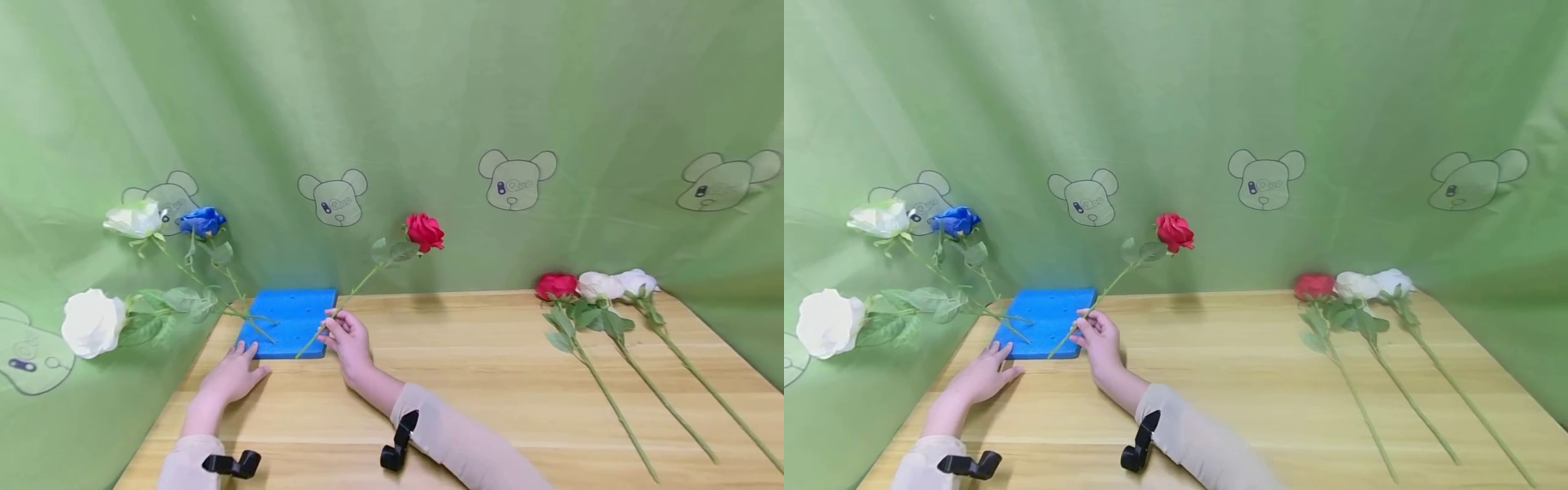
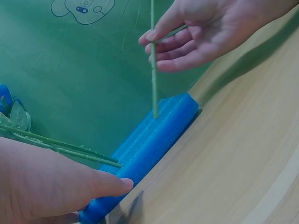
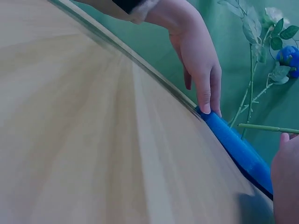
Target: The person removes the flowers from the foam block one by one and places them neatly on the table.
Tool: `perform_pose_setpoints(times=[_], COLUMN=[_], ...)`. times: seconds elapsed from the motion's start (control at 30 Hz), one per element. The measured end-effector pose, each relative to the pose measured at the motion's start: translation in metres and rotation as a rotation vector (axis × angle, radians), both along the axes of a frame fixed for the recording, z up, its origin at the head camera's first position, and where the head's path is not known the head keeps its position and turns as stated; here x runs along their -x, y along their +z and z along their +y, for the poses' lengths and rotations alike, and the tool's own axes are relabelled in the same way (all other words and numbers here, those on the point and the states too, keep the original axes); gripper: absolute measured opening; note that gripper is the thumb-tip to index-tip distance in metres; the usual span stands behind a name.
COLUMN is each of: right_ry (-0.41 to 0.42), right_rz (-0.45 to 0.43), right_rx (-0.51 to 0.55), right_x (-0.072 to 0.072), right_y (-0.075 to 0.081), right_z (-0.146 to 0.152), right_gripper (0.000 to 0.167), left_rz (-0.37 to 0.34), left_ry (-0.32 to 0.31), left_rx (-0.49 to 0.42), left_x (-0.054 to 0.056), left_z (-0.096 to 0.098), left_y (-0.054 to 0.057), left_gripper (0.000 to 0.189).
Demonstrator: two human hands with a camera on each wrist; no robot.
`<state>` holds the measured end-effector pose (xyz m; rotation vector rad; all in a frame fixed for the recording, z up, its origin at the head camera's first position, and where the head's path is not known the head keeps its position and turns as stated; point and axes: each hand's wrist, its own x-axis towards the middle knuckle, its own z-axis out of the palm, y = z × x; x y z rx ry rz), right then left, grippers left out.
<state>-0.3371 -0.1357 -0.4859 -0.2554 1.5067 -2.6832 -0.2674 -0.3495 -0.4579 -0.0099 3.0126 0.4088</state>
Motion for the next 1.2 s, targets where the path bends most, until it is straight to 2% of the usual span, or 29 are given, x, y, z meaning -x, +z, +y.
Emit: perform_pose_setpoints(times=[0.13, 0.2, 0.33, 0.57, 0.9, 1.2], right_ry=[0.031, 0.046, 0.072, 0.088, 0.064, 0.009], right_rz=[-0.013, -0.030, -0.044, -0.066, -0.109, -0.164], right_rx=[-0.005, -0.011, -0.038, -0.034, -0.063, -0.067], right_x=[-0.009, -0.013, -0.022, -0.034, -0.048, -0.060], right_y=[-0.001, -0.001, -0.001, 0.000, 0.000, -0.001], right_z=[0.013, 0.021, 0.036, 0.065, 0.111, 0.148], right_gripper=[0.017, 0.017, 0.027, 0.023, 0.024, 0.015], left_rz=[0.002, 0.002, 0.000, -0.001, -0.001, -0.008], left_ry=[-0.008, -0.010, -0.008, -0.009, -0.012, -0.015], left_rx=[-0.001, -0.002, -0.003, -0.003, -0.011, -0.014], left_x=[0.000, 0.000, 0.000, -0.002, -0.001, -0.001], left_z=[0.000, 0.000, -0.001, -0.001, -0.001, -0.002], left_y=[0.000, -0.001, -0.002, -0.001, 0.000, 0.000], left_gripper=[0.071, 0.071, 0.071, 0.071, 0.071, 0.073])
